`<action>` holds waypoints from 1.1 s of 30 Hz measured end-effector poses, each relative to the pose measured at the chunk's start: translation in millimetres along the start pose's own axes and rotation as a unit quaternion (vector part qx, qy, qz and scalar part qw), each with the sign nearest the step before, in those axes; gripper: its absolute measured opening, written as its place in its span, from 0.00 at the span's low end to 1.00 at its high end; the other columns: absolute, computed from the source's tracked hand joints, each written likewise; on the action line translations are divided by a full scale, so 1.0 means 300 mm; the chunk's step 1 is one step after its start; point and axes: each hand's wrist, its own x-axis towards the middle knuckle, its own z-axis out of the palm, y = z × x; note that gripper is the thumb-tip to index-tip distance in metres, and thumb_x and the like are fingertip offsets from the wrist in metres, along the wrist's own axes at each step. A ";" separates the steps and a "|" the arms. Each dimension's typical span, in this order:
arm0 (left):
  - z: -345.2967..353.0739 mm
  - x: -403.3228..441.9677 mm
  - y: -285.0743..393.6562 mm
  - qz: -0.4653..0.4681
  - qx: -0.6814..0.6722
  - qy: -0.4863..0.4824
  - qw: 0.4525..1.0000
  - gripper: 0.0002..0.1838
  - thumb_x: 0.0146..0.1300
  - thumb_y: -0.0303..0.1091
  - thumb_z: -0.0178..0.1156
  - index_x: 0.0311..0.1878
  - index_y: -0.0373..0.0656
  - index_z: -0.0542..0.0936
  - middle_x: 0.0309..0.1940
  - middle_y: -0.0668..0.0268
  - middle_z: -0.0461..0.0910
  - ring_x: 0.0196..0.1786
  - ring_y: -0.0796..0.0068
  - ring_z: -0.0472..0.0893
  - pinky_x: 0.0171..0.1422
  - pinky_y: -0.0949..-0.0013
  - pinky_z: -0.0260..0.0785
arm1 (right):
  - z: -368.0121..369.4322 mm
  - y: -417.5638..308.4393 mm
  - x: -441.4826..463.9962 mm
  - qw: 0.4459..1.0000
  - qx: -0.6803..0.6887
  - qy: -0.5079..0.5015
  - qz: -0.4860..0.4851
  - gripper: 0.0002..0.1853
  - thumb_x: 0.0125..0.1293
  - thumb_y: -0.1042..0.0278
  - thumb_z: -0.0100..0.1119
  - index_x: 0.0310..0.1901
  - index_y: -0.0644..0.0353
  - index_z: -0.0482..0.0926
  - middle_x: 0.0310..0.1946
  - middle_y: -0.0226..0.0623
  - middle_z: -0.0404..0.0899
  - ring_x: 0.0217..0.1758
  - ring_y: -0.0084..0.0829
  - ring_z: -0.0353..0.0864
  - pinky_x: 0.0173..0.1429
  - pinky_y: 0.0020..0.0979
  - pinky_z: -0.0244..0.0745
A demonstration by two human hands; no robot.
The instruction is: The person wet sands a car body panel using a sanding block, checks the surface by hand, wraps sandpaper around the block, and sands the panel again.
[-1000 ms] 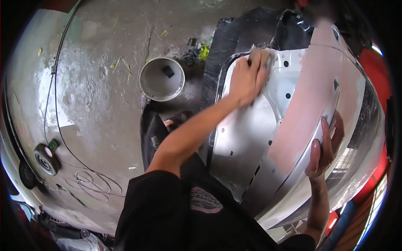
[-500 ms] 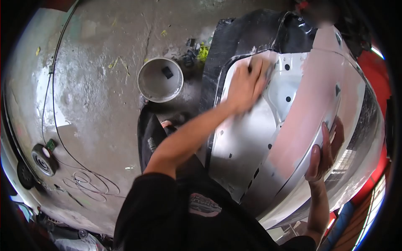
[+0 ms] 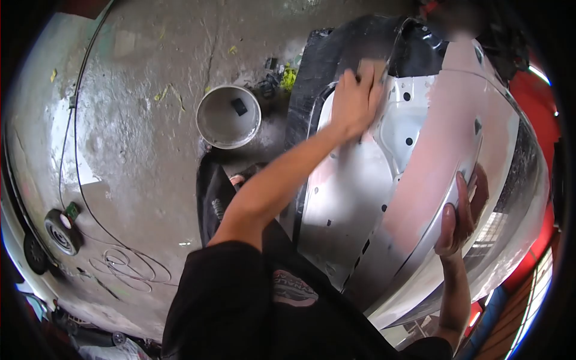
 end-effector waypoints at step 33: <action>0.017 -0.111 0.014 0.011 -0.016 0.008 1.000 0.31 0.79 0.51 0.47 0.79 0.50 0.65 0.48 0.41 0.72 0.51 0.39 0.76 0.59 0.46 0.70 | -0.007 -0.009 -0.003 0.997 0.032 -0.002 0.070 0.30 0.64 0.66 0.46 0.63 0.76 0.79 0.74 0.70 0.56 0.79 0.65 0.58 0.79 0.59 0.59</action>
